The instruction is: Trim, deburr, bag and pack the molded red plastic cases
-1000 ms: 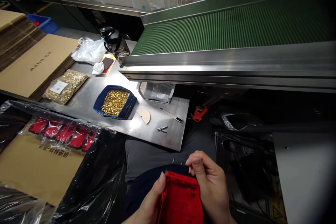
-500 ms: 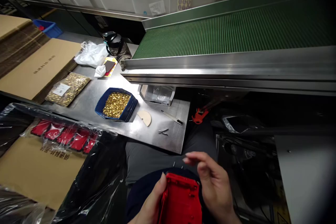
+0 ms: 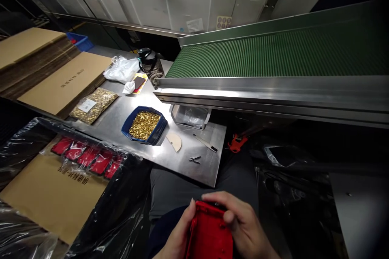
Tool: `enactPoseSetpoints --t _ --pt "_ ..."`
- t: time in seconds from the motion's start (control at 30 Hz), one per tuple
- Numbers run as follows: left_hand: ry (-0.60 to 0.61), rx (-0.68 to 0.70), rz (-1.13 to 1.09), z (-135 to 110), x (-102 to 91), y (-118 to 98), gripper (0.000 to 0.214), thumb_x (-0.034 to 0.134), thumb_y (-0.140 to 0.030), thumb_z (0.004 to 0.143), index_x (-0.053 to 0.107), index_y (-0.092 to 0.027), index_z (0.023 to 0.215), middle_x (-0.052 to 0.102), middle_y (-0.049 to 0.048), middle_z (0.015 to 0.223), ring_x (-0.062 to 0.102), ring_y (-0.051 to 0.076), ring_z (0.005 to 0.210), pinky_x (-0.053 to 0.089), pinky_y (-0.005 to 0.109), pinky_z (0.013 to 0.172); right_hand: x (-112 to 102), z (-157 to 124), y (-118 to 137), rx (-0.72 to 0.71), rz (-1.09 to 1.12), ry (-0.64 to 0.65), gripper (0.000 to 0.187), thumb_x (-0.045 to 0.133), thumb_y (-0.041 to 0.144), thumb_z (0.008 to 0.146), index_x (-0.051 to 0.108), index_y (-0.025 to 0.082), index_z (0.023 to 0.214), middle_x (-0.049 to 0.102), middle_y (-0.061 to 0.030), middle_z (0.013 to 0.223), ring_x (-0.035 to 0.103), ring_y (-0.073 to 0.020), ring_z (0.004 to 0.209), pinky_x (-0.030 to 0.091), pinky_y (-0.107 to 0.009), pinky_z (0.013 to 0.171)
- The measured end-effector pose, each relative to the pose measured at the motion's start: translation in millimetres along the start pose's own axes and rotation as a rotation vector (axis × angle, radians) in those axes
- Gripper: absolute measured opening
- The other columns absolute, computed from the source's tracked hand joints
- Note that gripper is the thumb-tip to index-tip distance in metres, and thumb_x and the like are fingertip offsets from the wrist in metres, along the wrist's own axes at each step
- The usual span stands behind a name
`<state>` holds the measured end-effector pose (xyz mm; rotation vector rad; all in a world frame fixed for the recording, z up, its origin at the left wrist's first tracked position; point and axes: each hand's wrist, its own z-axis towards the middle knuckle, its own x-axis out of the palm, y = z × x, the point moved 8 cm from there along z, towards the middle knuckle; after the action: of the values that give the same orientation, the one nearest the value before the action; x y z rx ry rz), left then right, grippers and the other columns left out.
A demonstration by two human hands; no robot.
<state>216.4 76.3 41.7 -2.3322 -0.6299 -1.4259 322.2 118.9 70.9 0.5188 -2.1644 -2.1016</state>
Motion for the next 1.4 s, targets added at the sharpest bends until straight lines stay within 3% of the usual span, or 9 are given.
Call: enactPoseSetpoints --t 0.07,0.23,0.47,0.6,0.7,0.83,1.03,1.23,1.4 --pt "-0.012 0.005 -0.004 -1 -4.4 -2 0.070 0.050 -0.065 0.095 0.070 -0.003 0.120 0.075 0.0185 0.098 0.071 0.034 0.100 0.044 0.044 0.102 8 6 -5 -0.008 0.067 0.031 0.050 0.037 0.059 0.103 0.071 0.025 0.117 0.074 -0.0081 0.109 0.071 -0.0217 0.100 0.055 -0.031 0.086" --pt "-0.103 0.045 -0.015 -10 -34.6 -13 0.082 0.044 -0.073 0.092 0.064 -0.003 0.129 0.074 0.0194 0.108 0.073 0.033 0.093 0.051 0.038 0.087 -22 9 -75 0.296 -0.276 -0.257 0.042 0.037 0.047 0.106 0.067 0.020 0.095 0.061 0.0015 0.059 0.062 -0.0155 0.055 0.047 -0.025 0.056" --pt "-0.191 0.128 0.080 -17 -41.4 -24 0.086 0.029 -0.070 0.098 -0.011 -0.026 0.159 0.072 0.0202 0.114 0.073 0.034 0.100 0.045 0.052 0.096 20 96 -101 0.193 -0.601 -0.042 0.020 0.061 0.021 0.093 0.064 0.022 0.113 0.064 -0.0081 0.118 0.059 -0.0257 0.113 0.046 -0.037 0.096" --pt "-0.118 0.093 0.047 -22 -35.5 -20 0.086 0.030 -0.072 0.097 0.000 -0.021 0.160 0.068 0.0248 0.123 0.070 0.038 0.107 0.043 0.053 0.098 41 135 -112 0.200 -0.634 0.023 0.022 0.072 0.011 0.080 0.064 0.018 0.100 0.063 -0.0116 0.115 0.055 -0.0303 0.118 0.042 -0.044 0.102" --pt "-0.014 0.148 0.068 -30 -32.9 -21 0.079 0.045 -0.066 0.096 0.023 -0.021 0.157 0.060 0.0262 0.136 0.063 0.044 0.119 0.037 0.058 0.104 37 131 -114 0.220 -0.563 0.035 0.009 0.064 0.015 0.088 0.061 0.017 0.096 0.065 -0.0105 0.107 0.060 -0.0267 0.109 0.047 -0.041 0.095" --pt "0.062 0.192 0.097 -37 -29.0 -22 0.067 0.063 -0.050 0.091 0.041 -0.025 0.150 0.057 0.0213 0.141 0.055 0.044 0.130 0.028 0.058 0.112 20 83 -94 0.268 -0.334 0.041 0.023 0.042 0.037 0.104 0.053 0.019 0.111 0.065 -0.0025 0.087 0.066 -0.0155 0.072 0.054 -0.027 0.067" --pt "0.015 0.158 0.236 -36 -26.1 -21 0.078 0.076 -0.044 0.084 0.040 -0.027 0.151 0.054 0.0198 0.145 0.055 0.040 0.130 0.033 0.056 0.110 -6 2 -22 0.253 -0.138 -0.097 0.020 0.057 0.037 0.098 0.056 0.024 0.113 0.066 -0.0022 0.098 0.067 -0.0143 0.084 0.056 -0.021 0.072" --pt "0.074 0.111 0.370 -31 -11.3 -19 0.064 0.070 -0.042 0.092 0.044 -0.031 0.149 0.053 0.0132 0.146 0.051 0.032 0.135 0.031 0.049 0.115 19 -9 34 -0.157 -0.438 0.005 0.021 0.054 0.014 0.096 0.055 0.022 0.116 0.066 -0.0039 0.095 0.066 -0.0162 0.080 0.055 -0.027 0.072" --pt "0.080 0.105 0.420 -33 -9.2 -19 0.068 0.070 -0.044 0.091 0.042 -0.031 0.151 0.044 0.0115 0.153 0.042 0.031 0.142 0.026 0.047 0.119 30 -7 36 -0.232 -0.552 0.072 0.030 0.054 0.012 0.096 0.052 0.020 0.125 0.069 -0.0068 0.106 0.068 -0.0200 0.093 0.056 -0.033 0.082"
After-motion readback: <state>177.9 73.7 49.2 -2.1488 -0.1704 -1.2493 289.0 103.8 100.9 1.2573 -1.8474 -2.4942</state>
